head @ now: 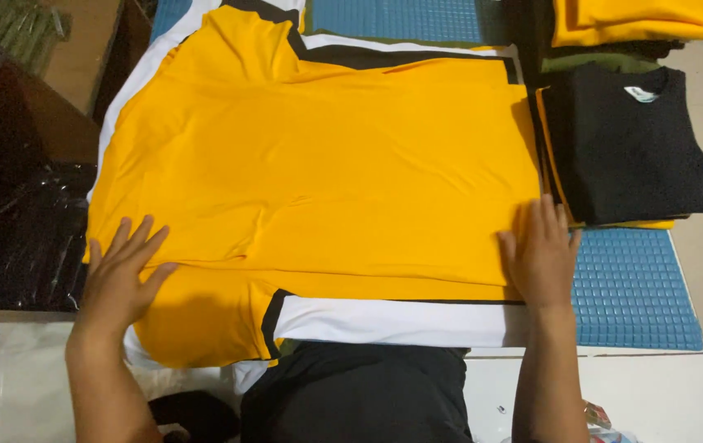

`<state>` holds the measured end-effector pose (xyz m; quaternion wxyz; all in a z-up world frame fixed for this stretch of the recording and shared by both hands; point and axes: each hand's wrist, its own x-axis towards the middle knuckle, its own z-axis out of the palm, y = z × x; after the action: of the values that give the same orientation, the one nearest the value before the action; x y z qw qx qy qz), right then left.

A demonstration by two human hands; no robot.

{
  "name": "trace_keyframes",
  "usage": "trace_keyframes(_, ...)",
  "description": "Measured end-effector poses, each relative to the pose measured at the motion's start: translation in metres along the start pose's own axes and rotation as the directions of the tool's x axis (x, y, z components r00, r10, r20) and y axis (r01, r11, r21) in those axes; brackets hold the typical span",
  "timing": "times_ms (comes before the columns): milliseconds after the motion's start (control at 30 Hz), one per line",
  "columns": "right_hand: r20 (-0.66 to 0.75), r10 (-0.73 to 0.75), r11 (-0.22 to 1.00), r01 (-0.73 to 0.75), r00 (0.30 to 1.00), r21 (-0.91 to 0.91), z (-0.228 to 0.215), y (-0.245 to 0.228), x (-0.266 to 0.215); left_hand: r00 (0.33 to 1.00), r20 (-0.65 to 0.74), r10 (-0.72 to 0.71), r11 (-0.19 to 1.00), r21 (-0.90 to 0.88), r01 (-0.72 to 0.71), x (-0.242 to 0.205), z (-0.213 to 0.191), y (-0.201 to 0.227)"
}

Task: Folding and stacking t-shirts on a flat surface in a stockroom.

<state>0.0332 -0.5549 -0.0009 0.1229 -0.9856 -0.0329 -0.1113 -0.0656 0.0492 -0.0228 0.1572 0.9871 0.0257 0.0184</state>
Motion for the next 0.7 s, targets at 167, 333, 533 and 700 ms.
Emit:
trace_keyframes(167,0.175,-0.316,0.949,0.305,0.932,0.085,0.005,0.009,-0.031,0.974,-0.218,0.057,0.998,0.050,-0.047,-0.013,0.010,-0.017)
trace_keyframes(333,0.083,-0.283,0.947,0.264,0.956,0.180,0.003,0.020,-0.042,0.948,-0.311,0.071,0.985,0.173,-0.017,-0.014,0.010,-0.015)
trace_keyframes(533,0.019,-0.307,0.951,0.306,0.952,0.040,0.007,0.038,-0.049,0.942,-0.328,0.069,0.975,0.223,0.007,-0.025,-0.007,-0.008)
trace_keyframes(700,-0.227,-0.430,0.899,0.438,0.874,-0.018,-0.025,0.030,-0.053,0.946,-0.318,0.071,0.951,0.307,0.032,-0.048,-0.018,-0.006)
